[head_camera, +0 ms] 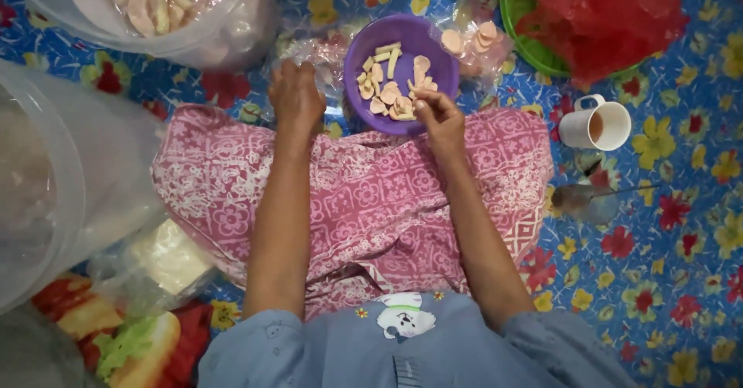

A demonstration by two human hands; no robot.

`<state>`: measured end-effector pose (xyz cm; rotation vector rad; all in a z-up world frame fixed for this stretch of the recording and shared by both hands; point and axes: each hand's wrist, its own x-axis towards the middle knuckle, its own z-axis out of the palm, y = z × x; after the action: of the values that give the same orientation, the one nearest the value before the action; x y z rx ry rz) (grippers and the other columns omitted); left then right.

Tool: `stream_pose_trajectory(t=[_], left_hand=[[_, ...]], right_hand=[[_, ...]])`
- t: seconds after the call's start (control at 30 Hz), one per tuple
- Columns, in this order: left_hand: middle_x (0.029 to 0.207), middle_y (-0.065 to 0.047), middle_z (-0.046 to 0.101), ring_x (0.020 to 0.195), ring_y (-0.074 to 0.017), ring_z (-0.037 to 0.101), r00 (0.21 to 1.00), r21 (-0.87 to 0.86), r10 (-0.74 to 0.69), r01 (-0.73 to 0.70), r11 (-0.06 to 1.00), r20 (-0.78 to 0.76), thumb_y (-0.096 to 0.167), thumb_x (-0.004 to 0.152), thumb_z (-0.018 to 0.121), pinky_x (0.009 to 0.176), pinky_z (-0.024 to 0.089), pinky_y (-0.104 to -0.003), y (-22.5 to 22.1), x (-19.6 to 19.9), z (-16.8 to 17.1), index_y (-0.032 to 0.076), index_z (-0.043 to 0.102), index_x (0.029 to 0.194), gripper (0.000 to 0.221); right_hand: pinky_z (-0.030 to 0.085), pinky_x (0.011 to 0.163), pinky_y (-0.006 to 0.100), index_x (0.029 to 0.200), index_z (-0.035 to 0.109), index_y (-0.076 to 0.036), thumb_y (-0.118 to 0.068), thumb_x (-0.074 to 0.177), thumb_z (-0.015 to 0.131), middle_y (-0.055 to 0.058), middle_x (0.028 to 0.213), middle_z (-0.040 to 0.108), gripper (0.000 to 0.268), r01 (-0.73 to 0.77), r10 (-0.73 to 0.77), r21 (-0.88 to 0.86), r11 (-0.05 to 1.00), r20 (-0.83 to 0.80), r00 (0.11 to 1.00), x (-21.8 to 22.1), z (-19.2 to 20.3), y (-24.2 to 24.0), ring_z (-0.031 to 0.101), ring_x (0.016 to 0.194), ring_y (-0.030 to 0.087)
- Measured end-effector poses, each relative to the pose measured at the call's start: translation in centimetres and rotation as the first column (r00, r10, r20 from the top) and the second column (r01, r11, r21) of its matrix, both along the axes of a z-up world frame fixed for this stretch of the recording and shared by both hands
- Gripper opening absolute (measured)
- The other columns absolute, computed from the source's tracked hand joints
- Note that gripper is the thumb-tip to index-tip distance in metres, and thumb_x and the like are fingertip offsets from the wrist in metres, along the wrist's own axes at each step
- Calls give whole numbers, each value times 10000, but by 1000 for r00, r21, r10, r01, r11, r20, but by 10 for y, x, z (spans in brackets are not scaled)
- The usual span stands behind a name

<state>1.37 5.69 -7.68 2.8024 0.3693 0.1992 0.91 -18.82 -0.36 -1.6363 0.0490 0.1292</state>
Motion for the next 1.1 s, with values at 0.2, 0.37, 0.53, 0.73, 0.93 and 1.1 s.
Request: stream_pose_trajectory(t=[0.2,0.37,0.53,0.73,0.93,1.1], left_hand=[[961,-153,523,886,-408,542,993,1,-82,82,997,-89,171,554,805,664,470,-540,-12,0,21,87,607,991,488],[919,-144,505,846,-405,539,990,-19,-127,126,992,-61,92,576,769,631,458,-531,-15,3,6,83,589,1000,461],[823,-126,525,738,-383,570,989,62,-146,145,987,12,63,656,667,563,443,-492,-18,4,8,94,604,911,264],[718,-80,576,635,-323,607,987,131,-153,146,981,43,115,702,580,536,442,-448,-12,10,-14,145,621,751,71],[720,-92,565,662,-333,606,988,7,-65,65,998,144,156,720,603,549,464,-465,-3,15,4,114,614,746,50],[737,-103,558,672,-253,538,976,-163,113,-82,983,187,-17,802,559,576,435,-375,-7,16,52,58,516,756,97]], right_hand=[[507,650,207,992,655,-69,-115,871,649,48,815,644,129,-11,9,30,999,68,998,2,-19,-3,603,694,91],[512,645,211,978,654,-54,-99,873,651,61,800,646,115,-20,16,46,999,96,995,6,-23,-1,612,673,101],[511,637,226,974,654,-31,-81,876,649,79,787,642,109,-43,38,33,999,136,990,10,-23,0,616,663,117],[495,655,220,974,656,-34,-85,882,638,69,786,641,106,-52,48,20,998,134,990,11,-19,1,607,679,104],[498,655,226,975,661,-34,-79,880,638,74,779,642,107,-62,63,-7,998,157,986,11,-19,0,608,676,108],[549,826,254,966,633,-59,-73,886,593,73,997,637,90,-84,91,-65,994,118,989,10,-23,-2,614,956,172]])
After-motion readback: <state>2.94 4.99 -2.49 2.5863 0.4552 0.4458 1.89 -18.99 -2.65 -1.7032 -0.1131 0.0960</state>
